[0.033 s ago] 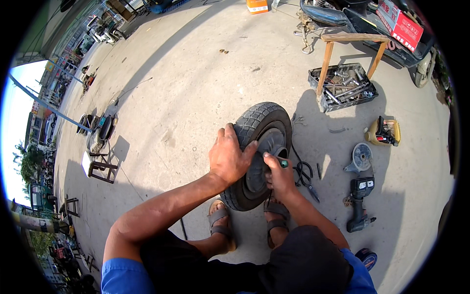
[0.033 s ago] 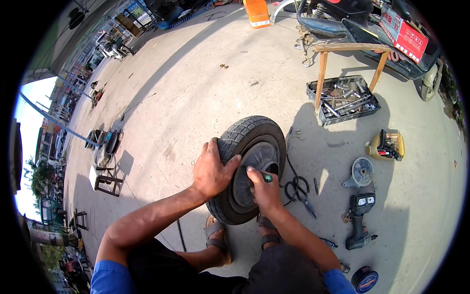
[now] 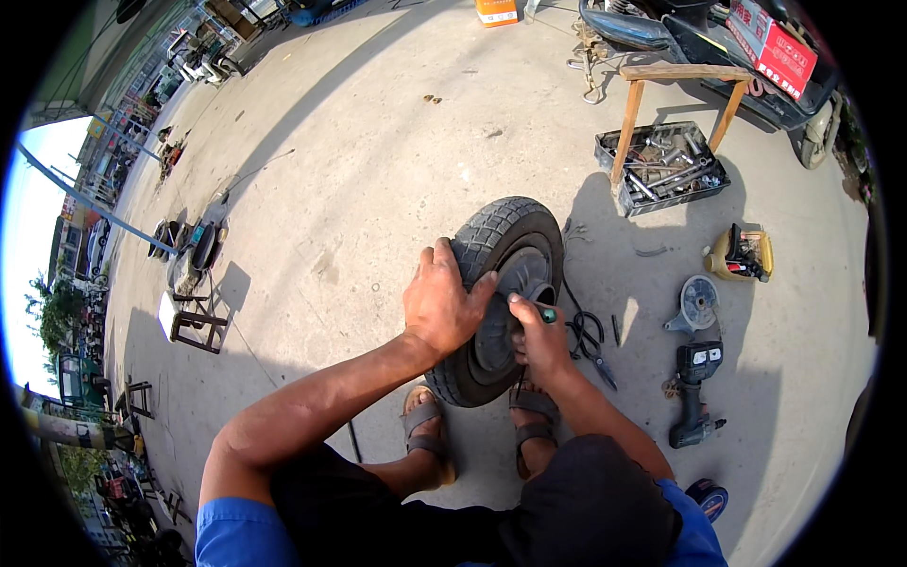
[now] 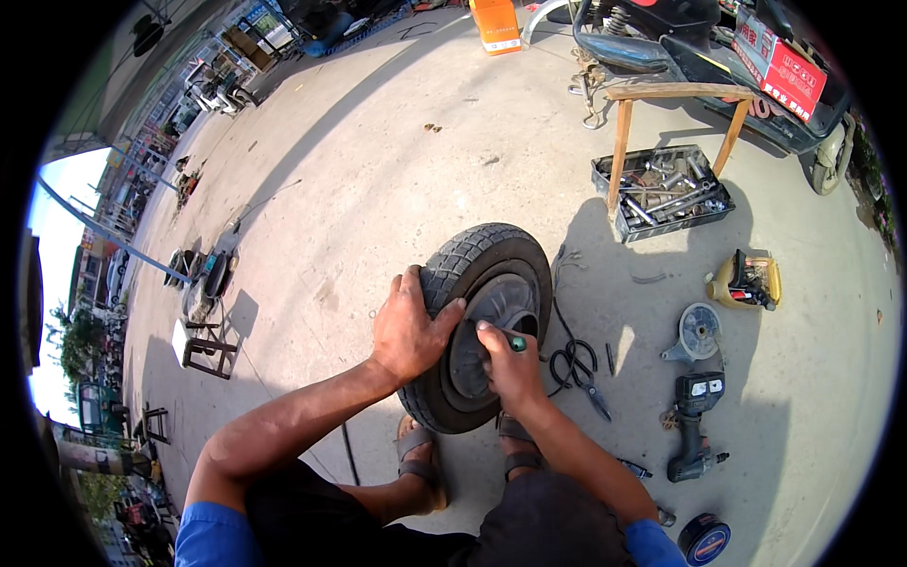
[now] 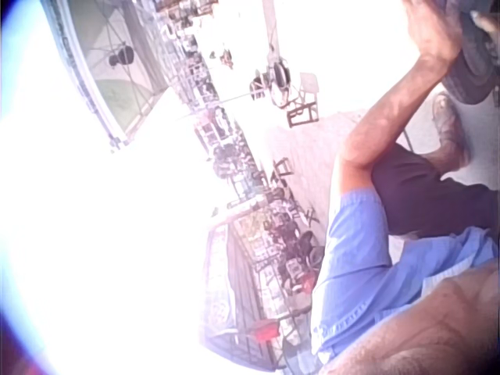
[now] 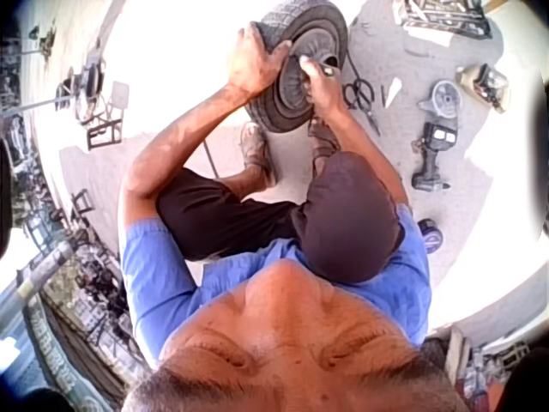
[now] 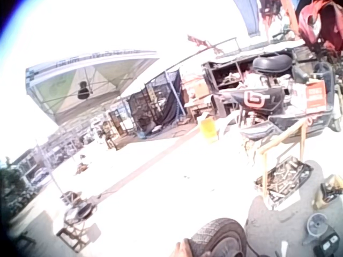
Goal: The person works on a scooter tire, using a tire lever to pry the tire bead away from the rim and a hammer to tap the rim. The person repeatedly rotates the tire and continues prying around the circumference.
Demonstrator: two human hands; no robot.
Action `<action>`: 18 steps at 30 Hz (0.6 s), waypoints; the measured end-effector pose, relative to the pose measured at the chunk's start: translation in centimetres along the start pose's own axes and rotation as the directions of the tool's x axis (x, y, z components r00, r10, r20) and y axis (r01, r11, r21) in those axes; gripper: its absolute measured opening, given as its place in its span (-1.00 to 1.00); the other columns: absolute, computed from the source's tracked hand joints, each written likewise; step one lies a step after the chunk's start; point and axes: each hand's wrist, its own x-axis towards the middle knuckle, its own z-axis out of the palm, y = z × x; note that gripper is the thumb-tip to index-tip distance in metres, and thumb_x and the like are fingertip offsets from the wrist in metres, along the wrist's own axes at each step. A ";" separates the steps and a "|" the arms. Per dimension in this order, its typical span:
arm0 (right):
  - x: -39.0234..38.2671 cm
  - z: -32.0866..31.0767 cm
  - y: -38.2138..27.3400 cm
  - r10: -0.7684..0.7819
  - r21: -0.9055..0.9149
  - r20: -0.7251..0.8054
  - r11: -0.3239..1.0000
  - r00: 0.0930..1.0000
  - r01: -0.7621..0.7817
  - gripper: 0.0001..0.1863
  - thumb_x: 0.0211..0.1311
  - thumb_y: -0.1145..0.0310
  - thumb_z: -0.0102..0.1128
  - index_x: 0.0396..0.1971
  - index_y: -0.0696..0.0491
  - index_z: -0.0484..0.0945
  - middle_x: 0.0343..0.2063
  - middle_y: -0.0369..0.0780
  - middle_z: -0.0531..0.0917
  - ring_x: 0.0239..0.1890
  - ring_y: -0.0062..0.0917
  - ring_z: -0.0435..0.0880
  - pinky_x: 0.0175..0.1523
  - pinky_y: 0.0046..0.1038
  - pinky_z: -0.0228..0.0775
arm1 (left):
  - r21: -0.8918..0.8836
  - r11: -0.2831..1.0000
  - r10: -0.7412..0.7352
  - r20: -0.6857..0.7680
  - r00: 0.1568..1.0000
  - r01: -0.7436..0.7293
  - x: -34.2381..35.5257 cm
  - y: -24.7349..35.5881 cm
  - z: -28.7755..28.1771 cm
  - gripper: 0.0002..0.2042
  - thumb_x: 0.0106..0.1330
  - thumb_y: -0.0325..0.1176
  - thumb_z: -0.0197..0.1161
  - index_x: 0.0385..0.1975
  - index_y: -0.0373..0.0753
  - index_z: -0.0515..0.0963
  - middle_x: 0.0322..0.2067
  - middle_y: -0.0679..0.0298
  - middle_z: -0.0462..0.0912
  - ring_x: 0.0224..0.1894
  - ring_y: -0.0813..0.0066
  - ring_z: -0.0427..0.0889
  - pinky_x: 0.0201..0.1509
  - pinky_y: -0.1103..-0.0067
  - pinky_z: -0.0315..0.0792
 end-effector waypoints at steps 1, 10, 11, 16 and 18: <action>0.2 0.0 0.3 -0.043 -0.022 0.022 0.999 0.999 0.044 -0.65 0.40 0.03 0.29 -0.48 -0.08 0.46 -0.66 -0.47 0.35 -0.69 -0.78 0.24 -0.61 -0.58 -0.02 | 0.002 1.000 -0.009 0.010 1.000 0.009 0.0 0.0 -0.1 -0.23 0.28 -0.03 0.40 0.25 -0.60 0.33 0.02 -0.31 0.55 -0.01 -0.27 0.65 0.04 0.15 0.57; 0.1 -0.6 -0.1 0.115 0.100 0.038 0.988 0.993 -0.118 -0.67 0.40 0.06 0.30 -0.46 -0.02 0.57 -0.66 -0.46 0.38 -0.68 -0.77 0.27 -0.62 -0.58 0.03 | 0.011 1.000 -0.008 0.013 1.000 0.008 -0.2 0.1 -0.1 -0.22 0.29 -0.03 0.40 0.26 -0.61 0.31 0.03 -0.30 0.55 -0.01 -0.26 0.65 0.04 0.16 0.57; 0.0 -0.5 -0.1 0.100 0.086 0.039 0.991 0.994 -0.103 -0.67 0.40 0.06 0.30 -0.45 -0.02 0.57 -0.65 -0.46 0.38 -0.68 -0.77 0.26 -0.61 -0.58 0.03 | 0.011 1.000 -0.008 0.015 1.000 0.007 -0.2 0.1 -0.1 -0.22 0.29 -0.03 0.40 0.26 -0.60 0.31 0.03 -0.30 0.55 -0.01 -0.26 0.65 0.04 0.16 0.57; -0.1 -0.9 0.8 0.029 0.048 0.069 0.998 0.997 -0.032 -0.68 0.40 0.05 0.31 -0.44 -0.06 0.54 -0.64 -0.46 0.37 -0.67 -0.78 0.26 -0.62 -0.60 0.03 | 0.011 1.000 -0.005 0.032 0.999 0.005 -0.4 0.3 -0.1 -0.22 0.29 -0.04 0.39 0.27 -0.61 0.30 0.03 -0.30 0.55 0.00 -0.26 0.65 0.04 0.17 0.57; -0.1 -1.0 0.9 0.040 0.062 0.093 0.997 0.995 -0.046 -0.69 0.40 0.05 0.32 -0.43 -0.10 0.50 -0.61 -0.47 0.35 -0.65 -0.79 0.27 -0.62 -0.60 0.05 | 0.014 1.000 0.006 0.030 1.000 -0.006 -0.5 0.2 -0.2 -0.22 0.29 -0.04 0.40 0.27 -0.61 0.30 0.03 -0.30 0.55 -0.01 -0.26 0.65 0.04 0.17 0.58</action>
